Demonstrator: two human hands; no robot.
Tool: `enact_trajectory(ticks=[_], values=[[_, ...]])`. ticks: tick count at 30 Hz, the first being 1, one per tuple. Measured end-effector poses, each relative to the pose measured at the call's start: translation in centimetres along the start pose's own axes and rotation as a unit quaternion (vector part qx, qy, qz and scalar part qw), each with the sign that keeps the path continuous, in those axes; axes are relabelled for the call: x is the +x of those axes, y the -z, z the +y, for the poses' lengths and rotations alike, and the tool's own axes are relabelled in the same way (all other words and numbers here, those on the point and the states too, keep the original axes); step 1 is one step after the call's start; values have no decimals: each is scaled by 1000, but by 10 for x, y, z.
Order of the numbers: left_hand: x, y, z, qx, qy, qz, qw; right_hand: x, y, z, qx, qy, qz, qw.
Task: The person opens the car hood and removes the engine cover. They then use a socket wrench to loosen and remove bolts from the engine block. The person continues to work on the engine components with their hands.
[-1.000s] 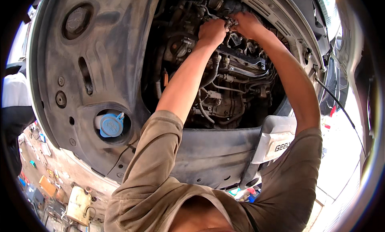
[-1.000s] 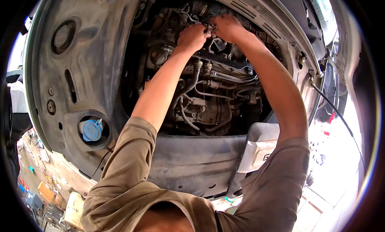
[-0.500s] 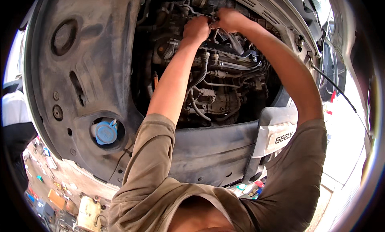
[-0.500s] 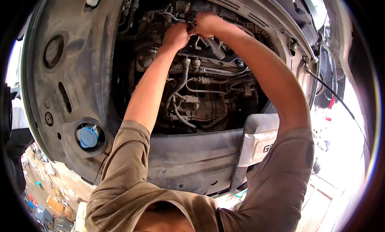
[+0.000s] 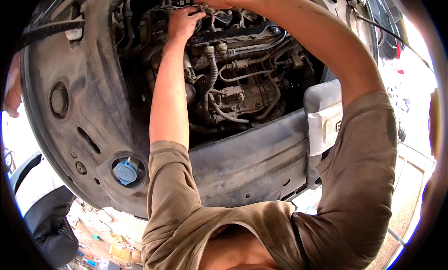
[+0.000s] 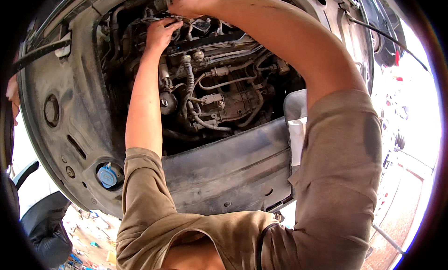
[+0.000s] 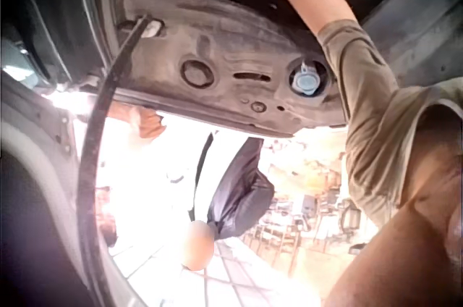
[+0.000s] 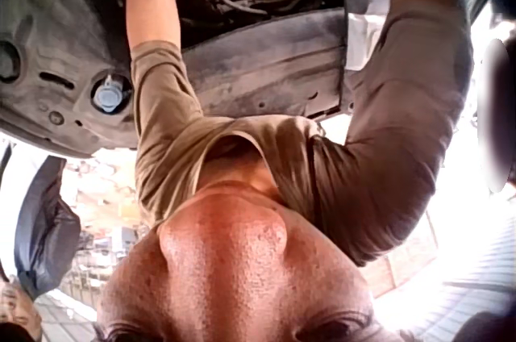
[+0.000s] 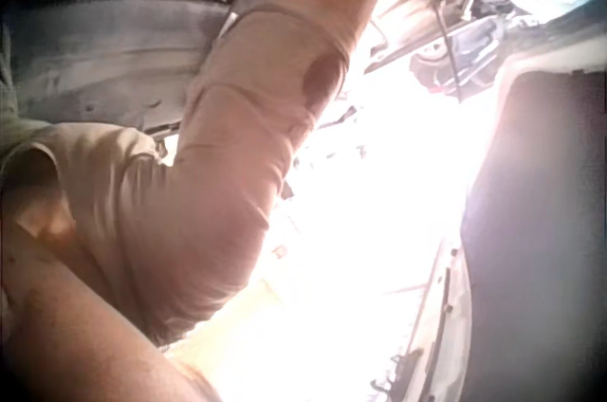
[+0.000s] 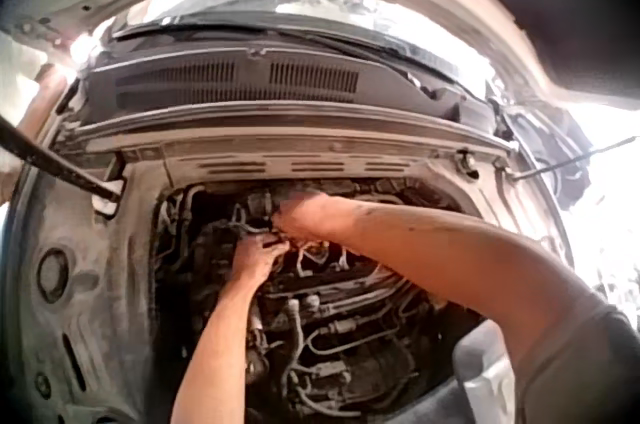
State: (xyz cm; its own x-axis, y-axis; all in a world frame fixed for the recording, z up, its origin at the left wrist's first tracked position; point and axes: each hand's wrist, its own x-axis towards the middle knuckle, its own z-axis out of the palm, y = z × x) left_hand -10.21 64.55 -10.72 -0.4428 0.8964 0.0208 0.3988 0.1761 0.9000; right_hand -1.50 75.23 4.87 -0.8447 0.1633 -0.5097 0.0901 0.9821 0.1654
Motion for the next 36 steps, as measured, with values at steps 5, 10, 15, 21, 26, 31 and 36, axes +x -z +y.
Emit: enact_trajectory(ticks=[5, 10, 15, 21, 26, 31, 36], values=[[11, -5, 5, 35, -60, -54, 996, 31, -44, 26, 14, 100, -27, 995], [7, -1, 4, 70, -20, -65, 995, 14, -40, 15, 111, -63, -1, 992], [9, -8, 0, 3, -94, -69, 993, 25, -68, 25, 17, 62, 122, 990], [14, -11, 6, 22, -60, -87, 994, -1, -41, 15, 7, -10, 67, 998], [7, -4, 10, 58, -86, -70, 992, 15, -36, 14, 119, -80, -37, 989], [3, 3, 11, 70, -66, -84, 992, 14, -51, 3, 42, -36, 119, 991], [11, -15, 18, 46, -124, -71, 989, 22, -53, 25, -36, -12, -31, 999]])
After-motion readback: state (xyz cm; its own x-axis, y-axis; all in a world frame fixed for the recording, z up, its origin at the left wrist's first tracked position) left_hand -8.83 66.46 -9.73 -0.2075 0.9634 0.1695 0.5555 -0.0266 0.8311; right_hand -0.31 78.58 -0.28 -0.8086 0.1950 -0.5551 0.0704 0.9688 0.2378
